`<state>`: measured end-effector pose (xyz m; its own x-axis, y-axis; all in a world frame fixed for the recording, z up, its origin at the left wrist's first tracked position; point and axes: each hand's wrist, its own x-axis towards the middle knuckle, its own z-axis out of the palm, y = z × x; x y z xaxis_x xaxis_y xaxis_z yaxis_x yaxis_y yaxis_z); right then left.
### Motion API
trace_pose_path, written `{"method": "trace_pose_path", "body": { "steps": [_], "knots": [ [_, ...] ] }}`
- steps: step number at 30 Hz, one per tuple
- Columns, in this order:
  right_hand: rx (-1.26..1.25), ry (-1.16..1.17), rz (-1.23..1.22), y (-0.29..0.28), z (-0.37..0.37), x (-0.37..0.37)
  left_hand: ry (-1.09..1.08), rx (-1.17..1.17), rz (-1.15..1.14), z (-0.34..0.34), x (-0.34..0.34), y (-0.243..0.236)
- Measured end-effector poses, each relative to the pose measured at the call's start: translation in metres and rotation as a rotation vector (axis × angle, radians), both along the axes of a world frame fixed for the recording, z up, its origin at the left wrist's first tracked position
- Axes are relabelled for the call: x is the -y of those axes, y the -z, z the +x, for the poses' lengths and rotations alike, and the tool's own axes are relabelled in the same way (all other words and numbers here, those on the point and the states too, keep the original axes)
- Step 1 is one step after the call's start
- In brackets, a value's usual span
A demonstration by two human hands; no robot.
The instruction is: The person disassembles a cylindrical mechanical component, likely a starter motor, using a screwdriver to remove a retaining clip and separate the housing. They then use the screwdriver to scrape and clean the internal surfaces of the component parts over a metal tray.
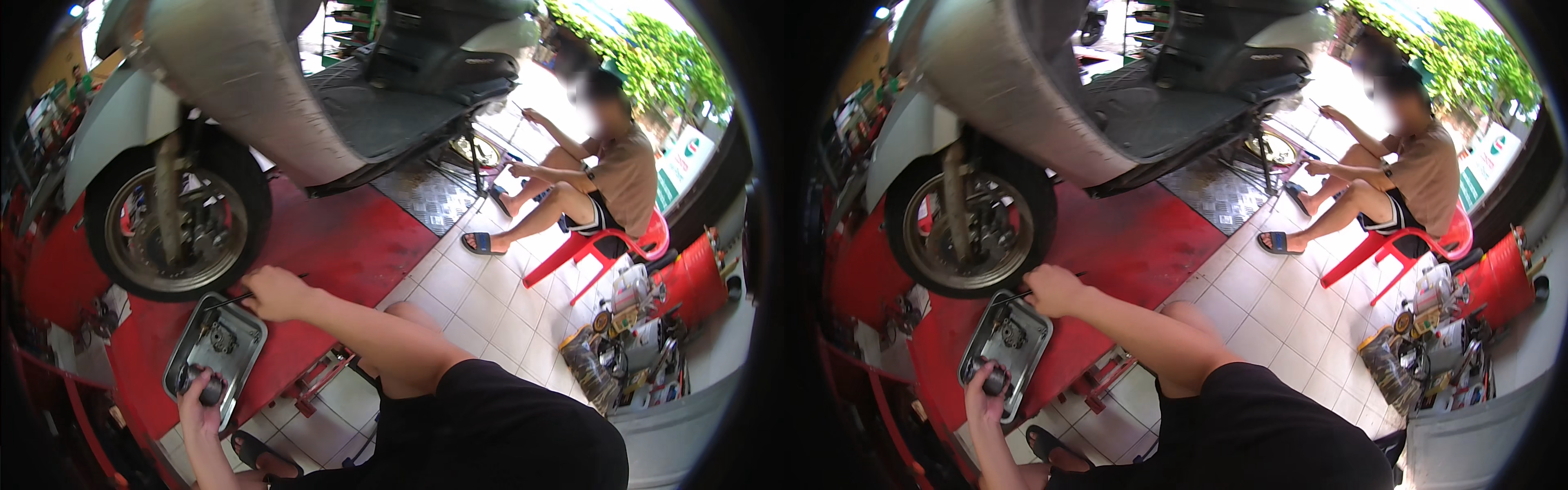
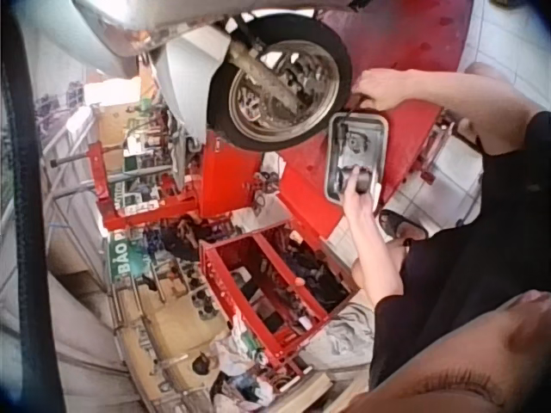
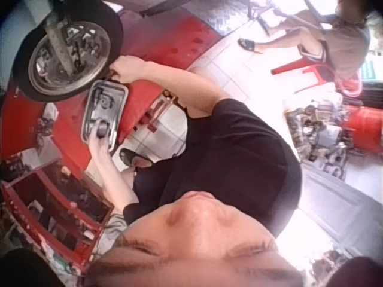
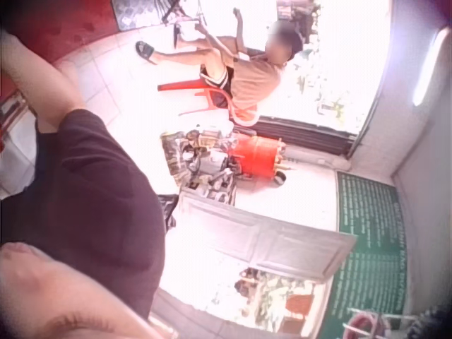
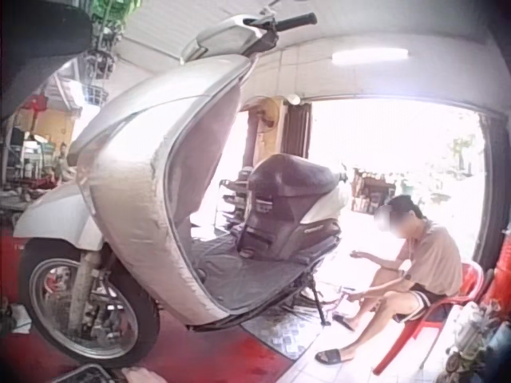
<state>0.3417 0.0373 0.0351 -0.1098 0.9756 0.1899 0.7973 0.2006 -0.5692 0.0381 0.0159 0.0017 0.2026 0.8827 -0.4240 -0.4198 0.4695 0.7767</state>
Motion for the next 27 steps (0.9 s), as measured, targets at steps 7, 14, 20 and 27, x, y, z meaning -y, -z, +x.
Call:
{"method": "trace_pose_path", "body": {
  "steps": [7,14,20,27],
  "knots": [
    [0.091,-0.059,-0.022,0.026,-0.017,-0.015,-0.216,-0.087,0.373,-0.017,0.006,-0.018],
    [-0.031,-0.048,-0.204,0.031,-0.071,-0.047,-0.508,0.015,0.405,-0.031,-0.006,-0.045],
    [0.242,-0.271,-0.162,0.075,-0.137,-0.113,-0.67,0.039,0.303,-0.062,-0.023,-0.054],
    [0.752,-0.436,-0.236,0.074,-0.177,-0.121,-0.66,0.149,0.381,-0.08,-0.023,-0.059]
  ]
}}
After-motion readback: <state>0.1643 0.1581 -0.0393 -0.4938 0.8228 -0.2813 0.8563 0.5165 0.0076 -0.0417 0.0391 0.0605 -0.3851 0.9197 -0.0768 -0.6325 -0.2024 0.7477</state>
